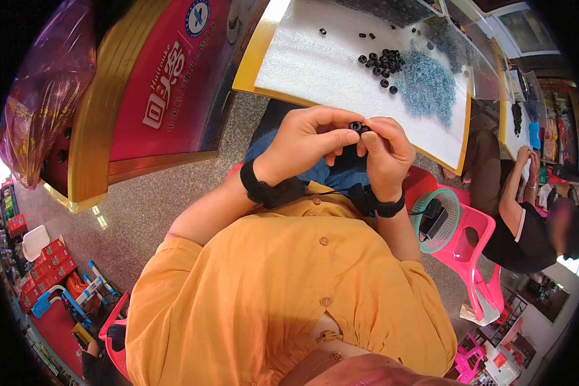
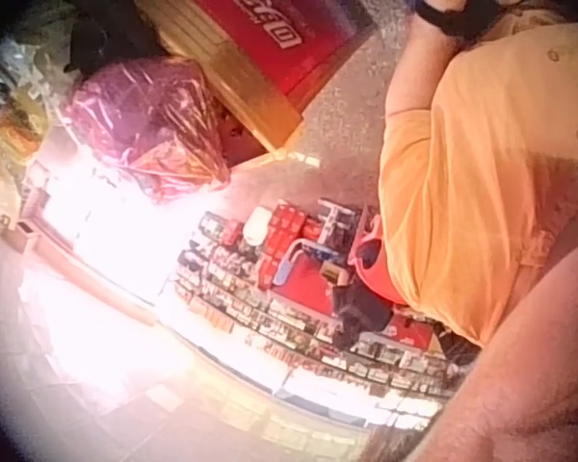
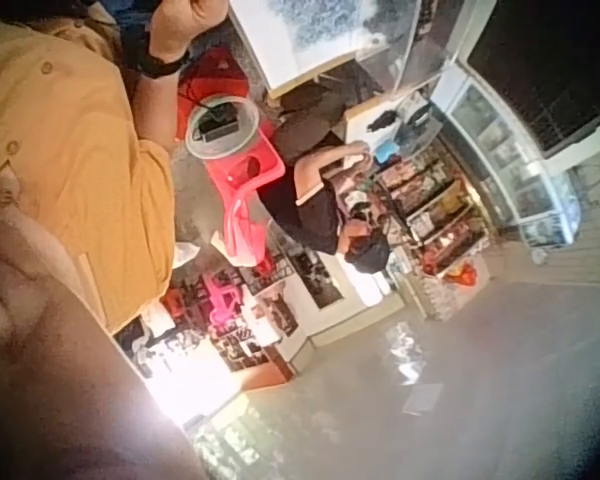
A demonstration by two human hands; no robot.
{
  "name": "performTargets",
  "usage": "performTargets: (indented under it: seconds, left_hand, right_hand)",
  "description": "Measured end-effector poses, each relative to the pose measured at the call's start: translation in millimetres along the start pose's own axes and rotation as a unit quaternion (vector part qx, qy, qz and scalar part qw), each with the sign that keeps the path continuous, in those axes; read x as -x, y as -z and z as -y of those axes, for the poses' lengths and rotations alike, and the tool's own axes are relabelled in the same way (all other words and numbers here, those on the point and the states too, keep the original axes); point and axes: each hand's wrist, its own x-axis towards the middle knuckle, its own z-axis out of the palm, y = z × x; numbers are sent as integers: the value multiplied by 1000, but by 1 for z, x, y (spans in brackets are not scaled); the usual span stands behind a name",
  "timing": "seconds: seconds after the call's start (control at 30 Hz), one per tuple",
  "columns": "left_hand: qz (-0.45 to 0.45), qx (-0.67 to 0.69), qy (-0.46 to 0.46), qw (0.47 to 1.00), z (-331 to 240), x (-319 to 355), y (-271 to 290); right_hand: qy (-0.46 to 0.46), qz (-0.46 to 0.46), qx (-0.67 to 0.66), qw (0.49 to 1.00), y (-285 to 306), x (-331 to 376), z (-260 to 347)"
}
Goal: The person repeatedly picks up small black plastic components from the work surface and assembles them together by hand.
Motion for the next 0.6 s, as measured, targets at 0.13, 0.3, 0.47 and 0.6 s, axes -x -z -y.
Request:
performTargets:
  seconds: [0.13, 0.3, 0.47, 0.6]
  left_hand:
    - [19, 96, 28, 995, -1, 0, -2]
    - [3, -86, -67, 994, 1, -3, 6]
    - [1, -187, -130, 974, 0, -2, 5]
    - [-9, -77, -37, 996, 2, 0, 0]
  right_hand:
    - [-6, -25, -43, 999, -4, 2, -1]
    - [-42, 28, 11, 999, 2, -5, 11]
    - [-81, 55, 38, 994, 8, -10, 21]
    - [-95, 5, -43, 995, 7, -9, 17]
